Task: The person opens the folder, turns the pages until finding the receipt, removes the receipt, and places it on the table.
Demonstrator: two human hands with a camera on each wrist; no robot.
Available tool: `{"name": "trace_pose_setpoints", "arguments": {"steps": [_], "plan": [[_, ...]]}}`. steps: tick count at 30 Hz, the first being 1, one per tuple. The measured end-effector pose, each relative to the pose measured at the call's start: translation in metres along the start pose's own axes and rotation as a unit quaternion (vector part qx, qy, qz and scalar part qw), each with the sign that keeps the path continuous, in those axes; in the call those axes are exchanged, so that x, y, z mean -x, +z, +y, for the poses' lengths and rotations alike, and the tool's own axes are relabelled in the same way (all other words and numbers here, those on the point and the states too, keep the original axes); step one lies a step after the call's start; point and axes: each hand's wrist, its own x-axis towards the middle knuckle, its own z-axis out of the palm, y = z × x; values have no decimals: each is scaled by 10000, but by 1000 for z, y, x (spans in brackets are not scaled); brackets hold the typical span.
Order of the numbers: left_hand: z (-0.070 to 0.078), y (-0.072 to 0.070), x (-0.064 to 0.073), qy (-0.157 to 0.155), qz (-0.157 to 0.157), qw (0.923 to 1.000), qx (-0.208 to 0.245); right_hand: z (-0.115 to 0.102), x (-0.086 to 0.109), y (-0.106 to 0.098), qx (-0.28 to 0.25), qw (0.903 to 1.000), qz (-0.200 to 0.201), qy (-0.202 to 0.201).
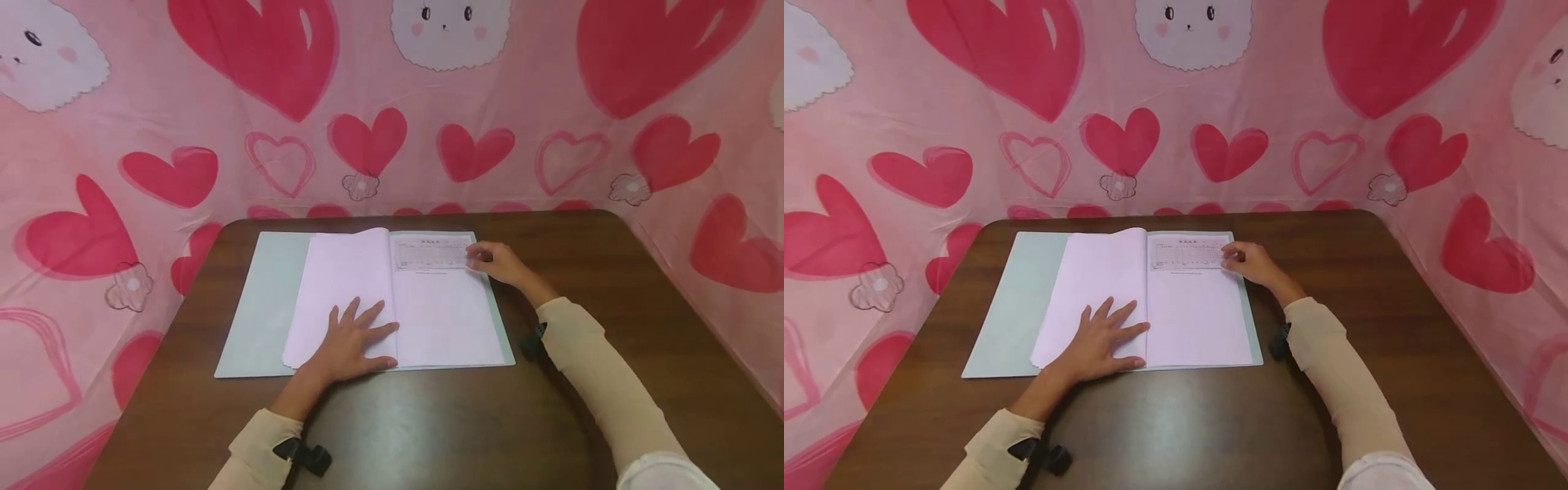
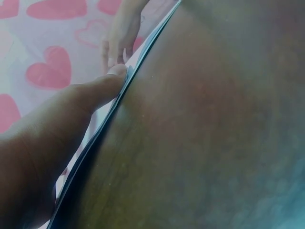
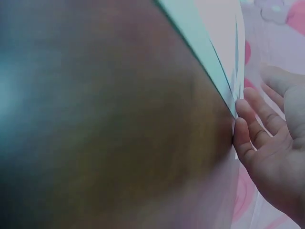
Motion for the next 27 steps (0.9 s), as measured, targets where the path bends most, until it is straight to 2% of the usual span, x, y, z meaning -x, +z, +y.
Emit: {"name": "trace_pose_setpoints", "arguments": {"steps": [6, 12, 22, 27], "plan": [[1, 0, 0, -8, 7, 10000, 18, 6, -25, -8, 48, 9986, -204, 490], [2, 1, 1, -16, 90, 9999, 109, 6, -44, -11, 187, 9982, -274, 497], [3, 3, 1, -47, -10, 9999, 115, 5, -57, -8, 933, 9936, -380, 512], [0, 1, 1, -40, 20, 10000, 65, 3, -64, -6, 1010, 9896, -588, 836]]}}
